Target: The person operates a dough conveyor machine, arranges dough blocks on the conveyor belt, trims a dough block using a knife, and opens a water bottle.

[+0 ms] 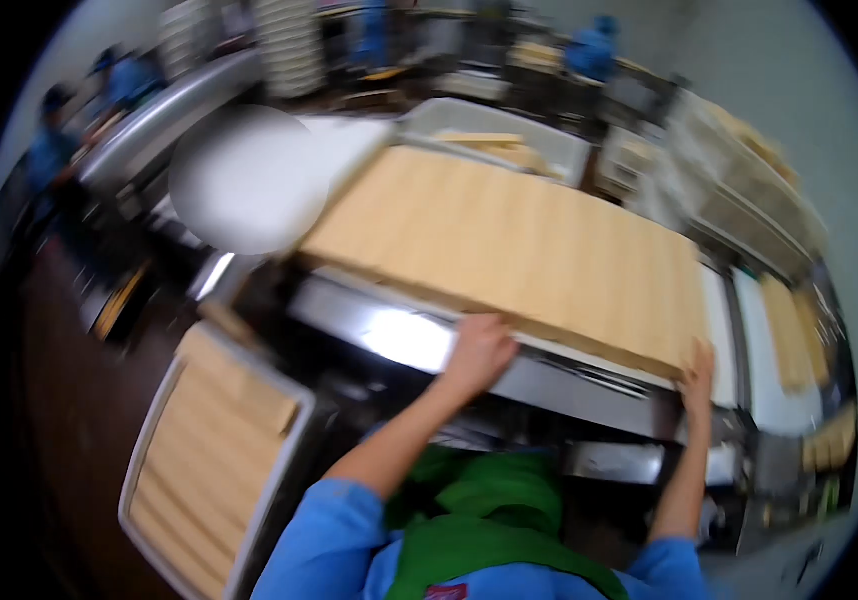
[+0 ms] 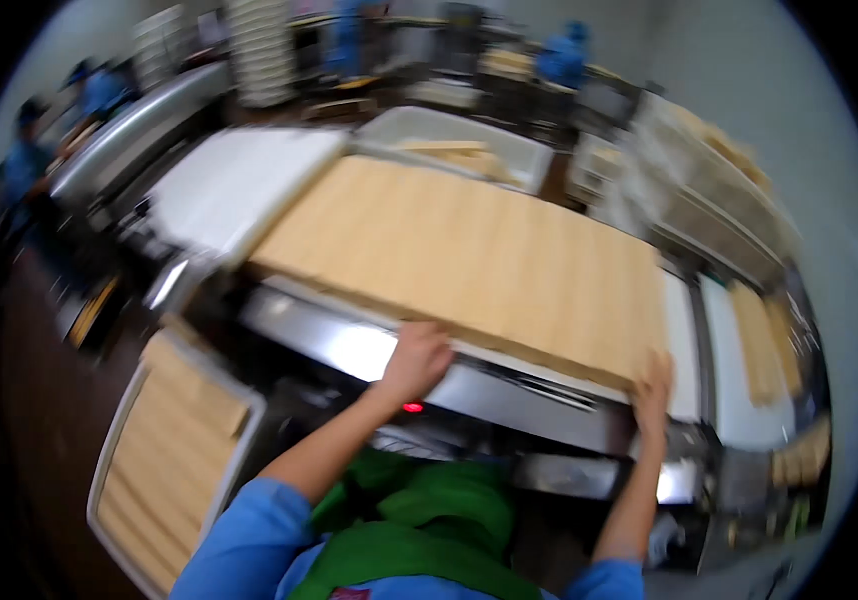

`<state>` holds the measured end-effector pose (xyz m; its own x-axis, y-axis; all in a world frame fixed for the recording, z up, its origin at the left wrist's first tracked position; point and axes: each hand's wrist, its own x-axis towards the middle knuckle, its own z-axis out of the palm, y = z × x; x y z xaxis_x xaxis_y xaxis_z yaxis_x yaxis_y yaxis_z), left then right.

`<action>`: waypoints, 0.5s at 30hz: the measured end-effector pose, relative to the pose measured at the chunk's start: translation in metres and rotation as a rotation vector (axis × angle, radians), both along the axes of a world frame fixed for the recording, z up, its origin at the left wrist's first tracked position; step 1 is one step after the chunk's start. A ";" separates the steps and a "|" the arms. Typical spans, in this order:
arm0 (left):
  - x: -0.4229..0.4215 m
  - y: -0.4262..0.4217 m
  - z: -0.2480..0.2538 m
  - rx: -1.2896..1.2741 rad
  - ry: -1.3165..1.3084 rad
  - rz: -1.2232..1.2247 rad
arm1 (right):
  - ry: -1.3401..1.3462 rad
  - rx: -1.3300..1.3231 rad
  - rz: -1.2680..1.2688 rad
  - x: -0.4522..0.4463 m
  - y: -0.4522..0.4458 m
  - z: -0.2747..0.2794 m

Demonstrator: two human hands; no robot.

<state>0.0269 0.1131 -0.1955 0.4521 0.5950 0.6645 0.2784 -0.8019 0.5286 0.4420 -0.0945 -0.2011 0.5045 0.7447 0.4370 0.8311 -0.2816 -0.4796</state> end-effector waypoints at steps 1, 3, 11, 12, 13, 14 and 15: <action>0.003 0.000 -0.001 0.002 0.027 0.016 | -0.224 -0.093 -0.014 -0.007 -0.006 -0.004; 0.004 0.002 -0.001 0.074 -0.146 0.007 | -0.039 -0.022 -0.120 -0.039 -0.001 -0.007; -0.015 -0.005 -0.006 0.104 0.112 0.134 | -0.563 0.268 -0.362 -0.132 -0.001 0.011; -0.014 -0.005 -0.007 0.115 0.107 0.139 | -0.565 0.281 -0.360 -0.131 0.000 0.012; -0.012 -0.006 -0.008 0.114 0.111 0.147 | -0.435 0.208 -0.320 -0.127 -0.002 0.010; -0.011 -0.006 -0.008 0.112 0.113 0.154 | -0.307 0.134 -0.279 -0.125 -0.002 0.009; -0.011 -0.005 -0.009 0.112 0.118 0.157 | -0.308 0.142 -0.278 -0.125 -0.002 0.008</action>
<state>0.0163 0.1080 -0.2042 0.4382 0.5894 0.6787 0.4587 -0.7959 0.3950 0.3166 -0.0968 -0.1927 0.5071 0.5205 0.6869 0.8434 -0.4638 -0.2712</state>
